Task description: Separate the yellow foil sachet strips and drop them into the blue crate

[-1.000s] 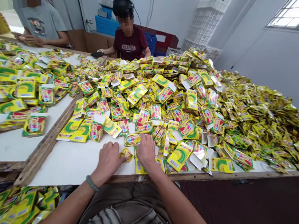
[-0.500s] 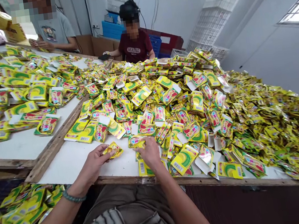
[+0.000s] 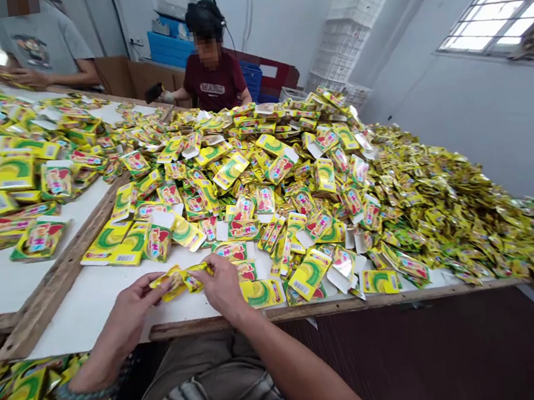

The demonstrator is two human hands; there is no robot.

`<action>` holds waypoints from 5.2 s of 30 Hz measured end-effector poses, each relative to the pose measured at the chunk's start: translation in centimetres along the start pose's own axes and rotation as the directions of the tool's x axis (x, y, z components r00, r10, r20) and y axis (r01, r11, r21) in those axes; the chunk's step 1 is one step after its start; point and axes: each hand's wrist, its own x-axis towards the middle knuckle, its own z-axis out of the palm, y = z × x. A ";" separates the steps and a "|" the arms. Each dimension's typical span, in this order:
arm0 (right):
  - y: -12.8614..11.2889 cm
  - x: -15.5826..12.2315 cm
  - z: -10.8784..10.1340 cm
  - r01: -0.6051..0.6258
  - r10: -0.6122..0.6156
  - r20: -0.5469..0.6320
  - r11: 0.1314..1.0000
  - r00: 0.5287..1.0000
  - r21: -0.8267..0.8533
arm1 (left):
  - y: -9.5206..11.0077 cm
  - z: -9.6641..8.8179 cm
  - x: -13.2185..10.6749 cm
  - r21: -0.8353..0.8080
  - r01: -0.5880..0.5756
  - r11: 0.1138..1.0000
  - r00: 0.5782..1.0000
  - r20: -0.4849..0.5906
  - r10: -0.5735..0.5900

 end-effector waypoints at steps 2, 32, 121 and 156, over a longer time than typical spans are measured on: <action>-0.1 0.0 0.3 0.028 -0.032 -0.020 0.983 0.999 -0.179 | -0.7 -0.9 0.6 0.044 -0.024 0.999 0.995 -0.098 0.028; -5.0 10.5 -5.0 0.234 -0.192 0.156 0.506 0.969 -0.830 | 1.2 2.5 0.8 -0.426 0.168 0.889 0.980 -0.025 -0.197; -2.6 -0.2 -7.1 0.073 -0.025 -0.145 0.938 0.989 0.339 | 1.7 1.2 -0.9 0.439 -0.431 0.788 0.895 0.321 0.310; -3.7 -2.1 -2.9 0.294 -0.289 0.057 0.938 0.956 -0.185 | 1.1 0.1 -2.8 -0.067 0.058 0.996 0.957 0.288 -0.036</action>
